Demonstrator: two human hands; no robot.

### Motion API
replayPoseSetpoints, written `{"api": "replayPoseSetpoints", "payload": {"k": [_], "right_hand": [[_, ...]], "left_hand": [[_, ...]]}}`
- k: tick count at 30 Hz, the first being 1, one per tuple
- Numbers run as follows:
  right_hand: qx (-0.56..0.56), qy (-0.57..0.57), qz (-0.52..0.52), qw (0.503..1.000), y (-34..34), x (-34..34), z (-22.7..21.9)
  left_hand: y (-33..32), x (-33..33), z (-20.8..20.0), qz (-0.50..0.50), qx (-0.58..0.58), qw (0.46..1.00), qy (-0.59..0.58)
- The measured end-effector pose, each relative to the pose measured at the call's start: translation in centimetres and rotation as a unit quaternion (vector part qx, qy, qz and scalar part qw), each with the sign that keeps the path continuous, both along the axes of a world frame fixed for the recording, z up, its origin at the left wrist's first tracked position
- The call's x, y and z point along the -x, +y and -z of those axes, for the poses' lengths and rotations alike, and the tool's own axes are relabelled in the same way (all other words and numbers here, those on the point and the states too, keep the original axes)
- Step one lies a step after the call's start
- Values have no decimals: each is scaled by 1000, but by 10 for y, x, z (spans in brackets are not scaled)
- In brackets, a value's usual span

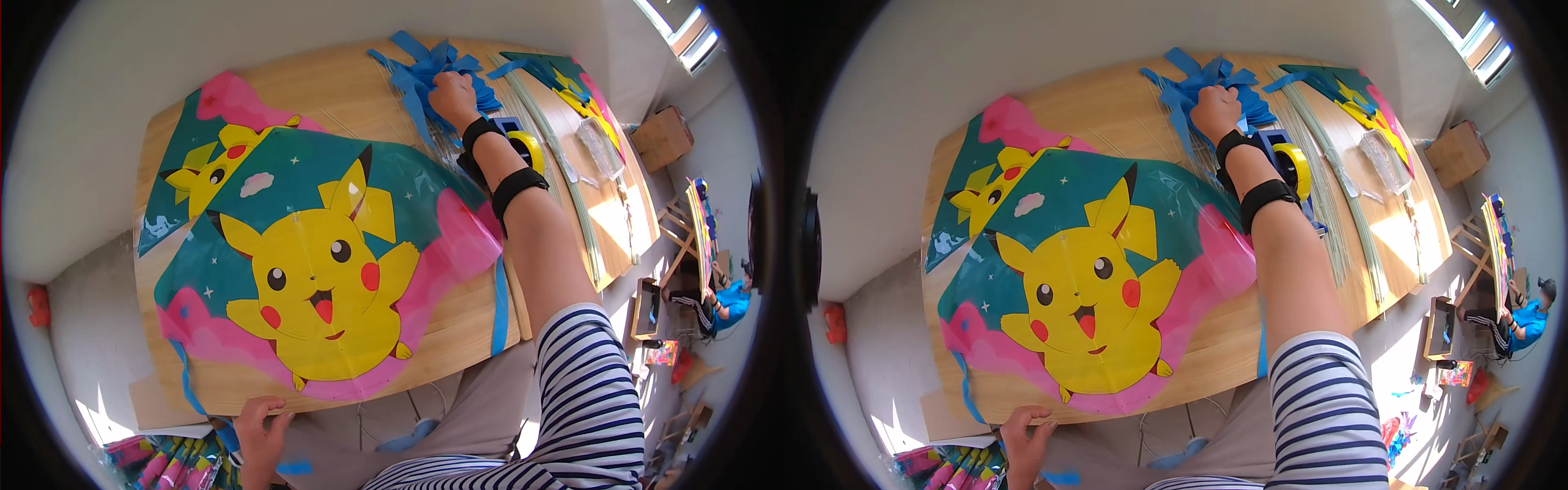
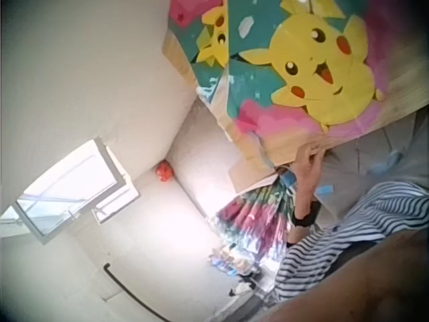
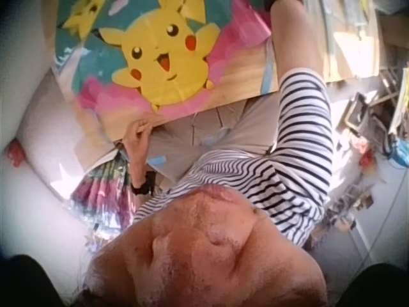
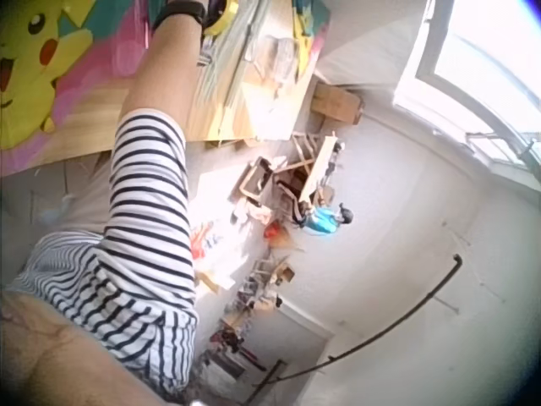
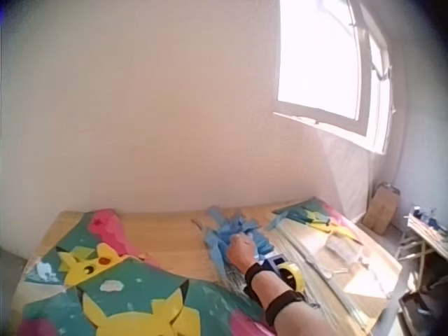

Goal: Assembling a Pikachu-themed kite using tape and plastic strips on a wooden table.

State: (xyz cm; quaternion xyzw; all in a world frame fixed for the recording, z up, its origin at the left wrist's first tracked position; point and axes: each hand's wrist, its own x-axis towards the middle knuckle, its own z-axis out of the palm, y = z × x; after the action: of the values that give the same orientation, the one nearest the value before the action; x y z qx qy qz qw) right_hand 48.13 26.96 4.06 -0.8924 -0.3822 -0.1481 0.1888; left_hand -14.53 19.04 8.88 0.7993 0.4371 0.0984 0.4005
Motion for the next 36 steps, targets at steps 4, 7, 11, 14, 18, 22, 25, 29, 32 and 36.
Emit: {"api": "replayPoseSetpoints", "payload": {"k": [4, 7, 11, 14, 18, 22, 25, 29, 32, 36], "right_hand": [[4, 1, 36, 999, 12, -5, 14], [-37, 50, 105, 993, 25, -13, 5], [-99, 14, 101, 990, 25, -24, -93], [-183, -38, 79, 979, 17, -45, -178], [-101, -322, -59, 940, -16, -67, -282], [-252, 23, -280, 926, -78, 118, -353], [-198, 218, -404, 866, -131, 214, -365], [-99, 310, -388, 862, -187, 306, -322], [55, 359, -383, 849, -225, 398, -279], [298, 464, -422, 720, -260, 496, -253]], "left_hand": [[6, -6, -10, 31, 28, 999, 32], [7, -5, -7, 29, 43, 998, 33], [-1, -3, -6, -5, 16, 1000, -14], [-10, 0, -16, 5, -5, 999, -52], [-24, 0, -38, 38, -38, 992, -117], [-49, 24, -77, 21, -94, 984, -148], [-74, 49, -103, -16, -119, 981, -153], [-97, 83, -113, -7, -178, 954, -241], [-127, 102, -113, -41, -219, 922, -317], [-166, 111, -97, -62, -244, 878, -406]]}}
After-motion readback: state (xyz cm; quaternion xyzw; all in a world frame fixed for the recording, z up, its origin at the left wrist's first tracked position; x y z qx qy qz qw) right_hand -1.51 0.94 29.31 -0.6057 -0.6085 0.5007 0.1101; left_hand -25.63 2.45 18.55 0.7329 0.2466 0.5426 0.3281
